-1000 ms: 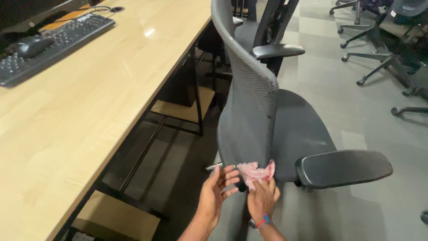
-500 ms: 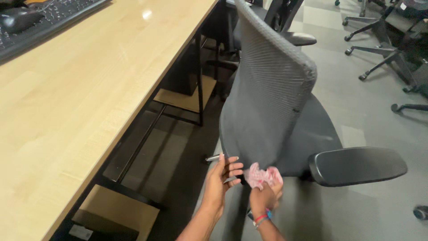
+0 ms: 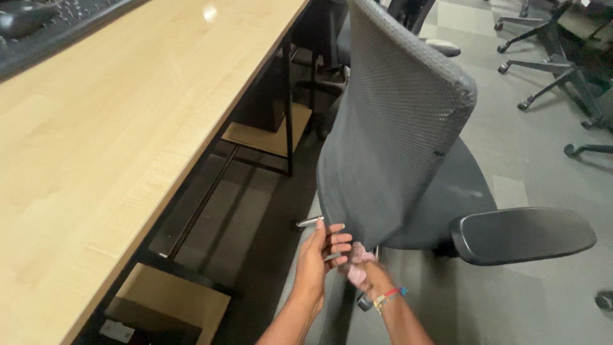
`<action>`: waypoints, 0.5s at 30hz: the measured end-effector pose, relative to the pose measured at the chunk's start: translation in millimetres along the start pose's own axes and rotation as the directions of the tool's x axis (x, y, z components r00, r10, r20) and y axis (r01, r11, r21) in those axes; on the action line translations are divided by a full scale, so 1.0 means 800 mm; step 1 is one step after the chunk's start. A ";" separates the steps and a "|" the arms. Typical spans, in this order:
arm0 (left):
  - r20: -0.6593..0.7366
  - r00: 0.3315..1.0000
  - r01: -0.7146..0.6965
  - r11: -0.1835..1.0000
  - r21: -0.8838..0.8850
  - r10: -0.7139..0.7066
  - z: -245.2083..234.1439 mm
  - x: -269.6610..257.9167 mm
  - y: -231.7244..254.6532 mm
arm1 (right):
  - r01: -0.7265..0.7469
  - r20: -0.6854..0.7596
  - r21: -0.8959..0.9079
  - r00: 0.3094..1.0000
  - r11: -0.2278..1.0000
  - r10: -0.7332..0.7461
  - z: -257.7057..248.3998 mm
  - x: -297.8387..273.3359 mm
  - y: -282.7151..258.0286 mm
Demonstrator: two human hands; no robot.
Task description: The person wipes the armrests, seat, and backrest of a black office chair using a pink cloth. They rotate the chair to access different sides and continue wiping the mesh back and metal frame.
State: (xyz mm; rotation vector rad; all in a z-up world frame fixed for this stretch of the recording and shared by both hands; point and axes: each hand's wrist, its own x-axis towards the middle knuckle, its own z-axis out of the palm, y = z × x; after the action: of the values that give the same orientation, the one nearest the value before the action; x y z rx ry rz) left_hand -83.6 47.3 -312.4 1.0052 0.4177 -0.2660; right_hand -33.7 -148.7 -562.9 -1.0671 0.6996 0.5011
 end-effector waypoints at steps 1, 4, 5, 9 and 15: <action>-0.006 1.000 -0.002 1.000 0.007 0.002 -0.002 0.002 0.000 | 0.023 -0.066 -0.031 0.997 0.999 -0.025 -0.002 0.002 -0.006; -0.005 1.000 -0.019 1.000 0.010 0.019 -0.006 0.002 -0.001 | 0.084 -0.089 0.049 0.993 0.995 -0.080 0.003 -0.014 -0.025; 0.000 1.000 -0.028 1.000 0.007 0.028 -0.006 0.003 0.000 | 0.105 -0.069 0.105 0.993 0.989 -0.098 0.007 -0.024 -0.036; 0.002 1.000 -0.014 1.000 0.010 0.014 -0.007 -0.002 0.002 | 0.122 -0.052 0.084 0.992 0.989 -0.118 0.017 -0.067 -0.091; -0.035 0.999 -0.012 1.000 0.014 0.013 -0.011 -0.014 0.014 | 0.594 -0.356 -0.380 0.614 0.709 -0.705 0.013 -0.099 -0.096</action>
State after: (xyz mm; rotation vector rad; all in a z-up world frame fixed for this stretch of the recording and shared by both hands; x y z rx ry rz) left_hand -91.0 60.9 -302.4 1.0272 0.4416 -0.2409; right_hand -33.1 -173.5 -455.0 -1.5990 0.6215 -0.3664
